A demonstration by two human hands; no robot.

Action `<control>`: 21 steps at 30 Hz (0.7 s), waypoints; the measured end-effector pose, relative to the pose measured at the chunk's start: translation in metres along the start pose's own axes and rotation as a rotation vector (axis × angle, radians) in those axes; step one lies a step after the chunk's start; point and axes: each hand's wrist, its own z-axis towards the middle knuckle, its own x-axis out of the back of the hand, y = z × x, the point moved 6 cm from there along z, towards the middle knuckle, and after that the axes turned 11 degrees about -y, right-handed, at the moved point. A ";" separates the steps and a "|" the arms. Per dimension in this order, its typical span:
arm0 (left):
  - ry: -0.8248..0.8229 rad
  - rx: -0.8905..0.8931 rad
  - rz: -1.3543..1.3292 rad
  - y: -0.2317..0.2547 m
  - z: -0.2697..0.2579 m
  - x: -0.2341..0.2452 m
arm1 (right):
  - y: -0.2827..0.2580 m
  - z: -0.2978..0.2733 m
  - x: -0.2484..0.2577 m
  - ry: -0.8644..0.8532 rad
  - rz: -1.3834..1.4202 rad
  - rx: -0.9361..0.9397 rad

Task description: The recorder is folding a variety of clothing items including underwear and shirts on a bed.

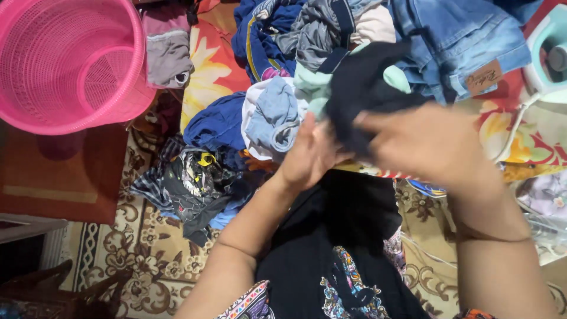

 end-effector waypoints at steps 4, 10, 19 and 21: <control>0.021 0.020 -0.334 -0.007 -0.004 0.023 | -0.038 0.003 -0.026 -0.155 -0.203 0.136; 0.072 0.198 -0.430 -0.024 0.001 0.049 | -0.071 -0.014 -0.042 -0.204 -0.203 0.335; 0.153 0.253 -0.335 -0.027 0.003 0.069 | -0.068 -0.027 -0.045 -0.215 0.041 0.381; 0.211 0.269 -0.050 -0.017 -0.001 0.062 | -0.061 -0.029 -0.045 -0.223 0.214 0.436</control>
